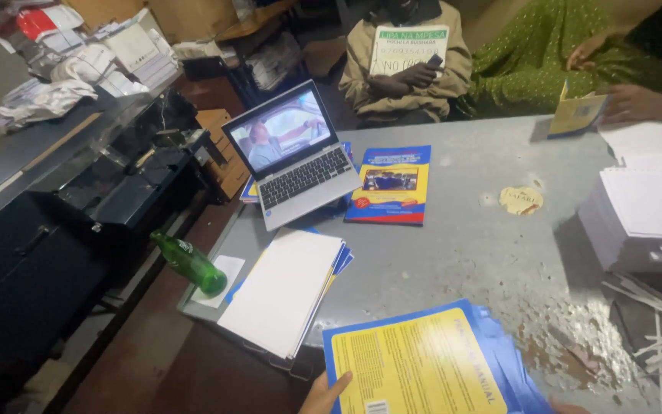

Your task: Trimming paper edges with a utility knife, wiping book covers with a cloth, and organizing them into stacks on a production table.

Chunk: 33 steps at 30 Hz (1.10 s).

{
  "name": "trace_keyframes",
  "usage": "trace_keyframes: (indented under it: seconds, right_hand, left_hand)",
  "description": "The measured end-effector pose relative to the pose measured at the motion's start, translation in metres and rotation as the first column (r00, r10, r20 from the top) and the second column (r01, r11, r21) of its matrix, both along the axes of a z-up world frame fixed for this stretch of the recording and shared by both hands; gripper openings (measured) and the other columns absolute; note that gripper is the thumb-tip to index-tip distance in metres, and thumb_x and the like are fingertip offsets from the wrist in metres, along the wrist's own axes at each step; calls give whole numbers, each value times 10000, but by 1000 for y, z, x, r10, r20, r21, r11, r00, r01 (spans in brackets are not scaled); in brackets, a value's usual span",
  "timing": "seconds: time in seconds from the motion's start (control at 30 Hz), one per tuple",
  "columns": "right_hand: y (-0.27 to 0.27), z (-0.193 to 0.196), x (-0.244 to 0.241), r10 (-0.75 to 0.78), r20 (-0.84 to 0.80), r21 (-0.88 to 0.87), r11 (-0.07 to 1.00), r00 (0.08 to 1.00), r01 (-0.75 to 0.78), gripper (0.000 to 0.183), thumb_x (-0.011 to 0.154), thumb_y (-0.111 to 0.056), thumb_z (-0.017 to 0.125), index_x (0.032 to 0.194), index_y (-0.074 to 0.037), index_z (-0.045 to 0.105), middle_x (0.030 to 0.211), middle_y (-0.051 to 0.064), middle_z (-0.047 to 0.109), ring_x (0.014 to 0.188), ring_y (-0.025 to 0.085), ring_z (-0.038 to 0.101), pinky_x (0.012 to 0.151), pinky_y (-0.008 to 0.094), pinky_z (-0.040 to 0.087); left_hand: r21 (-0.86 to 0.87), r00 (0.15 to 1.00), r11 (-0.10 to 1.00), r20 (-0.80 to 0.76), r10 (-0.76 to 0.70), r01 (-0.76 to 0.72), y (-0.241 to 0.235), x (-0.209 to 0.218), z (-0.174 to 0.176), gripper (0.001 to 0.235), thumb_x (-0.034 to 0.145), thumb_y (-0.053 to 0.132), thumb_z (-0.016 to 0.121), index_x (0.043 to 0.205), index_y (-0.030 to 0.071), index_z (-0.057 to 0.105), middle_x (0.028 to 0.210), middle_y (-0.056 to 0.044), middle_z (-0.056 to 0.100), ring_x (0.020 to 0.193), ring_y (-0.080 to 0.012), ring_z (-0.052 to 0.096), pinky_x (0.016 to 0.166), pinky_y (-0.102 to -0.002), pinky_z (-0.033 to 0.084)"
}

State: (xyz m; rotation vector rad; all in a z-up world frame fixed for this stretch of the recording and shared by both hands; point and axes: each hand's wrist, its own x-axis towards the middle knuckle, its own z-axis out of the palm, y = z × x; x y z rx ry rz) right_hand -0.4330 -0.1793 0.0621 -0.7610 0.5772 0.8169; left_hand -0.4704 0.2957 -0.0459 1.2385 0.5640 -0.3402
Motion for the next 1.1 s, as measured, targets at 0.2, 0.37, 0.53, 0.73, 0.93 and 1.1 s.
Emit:
trace_keyframes:
  seconds: [0.2,0.37,0.53,0.73,0.93,1.1]
  right_hand:
    - [26,-26,-7,149,-125,-402,896,981,-187,646,1007,-409,458,1502,-8,557,1464,280,615,1280,490,575,1122,615,376]
    - [33,-19,-7,415,15,-687,665,910,-293,647,844,-187,805,1466,-100,650,1338,220,822,1085,434,824,871,508,687]
    - [28,-41,-10,494,215,-821,559,843,-118,565,762,-215,885,1298,-76,773,1230,102,884,1002,252,885,863,376,709]
    - [18,7,22,468,612,-778,502,638,378,493,758,-244,810,1219,-81,756,1131,72,841,956,149,759,872,316,586]
    - [-7,-28,75,610,658,-708,301,442,639,269,786,-251,852,1033,-151,809,863,25,799,778,83,635,720,292,490]
    - [-11,-84,74,494,708,-699,388,504,601,266,762,-248,859,937,-62,785,640,42,702,614,103,533,598,295,445]
  left_hand:
    - [-36,997,997,-40,68,-69,-32,-34,55,596,903,172,712,1462,48,548,1420,-186,698,1207,-337,721,972,-441,614]
    - [-57,991,991,57,-118,121,-41,-36,75,842,824,120,818,1533,158,366,1450,-182,676,1230,-331,736,982,-469,649]
    - [367,999,930,48,-11,-7,-55,-36,91,660,856,90,759,1464,167,517,1351,-102,771,1181,-254,794,946,-396,687]
    - [556,867,755,496,35,-349,-38,6,69,681,793,175,828,1401,79,537,1348,-116,702,1222,-226,679,1073,-358,510]
    - [550,860,747,506,57,-373,-57,52,89,517,835,330,800,1232,41,638,1208,-129,752,1149,-238,704,1017,-366,541]
    - [446,757,814,653,-11,-373,-63,66,40,314,850,169,808,1108,18,713,1104,-134,788,1071,-245,736,981,-374,569]
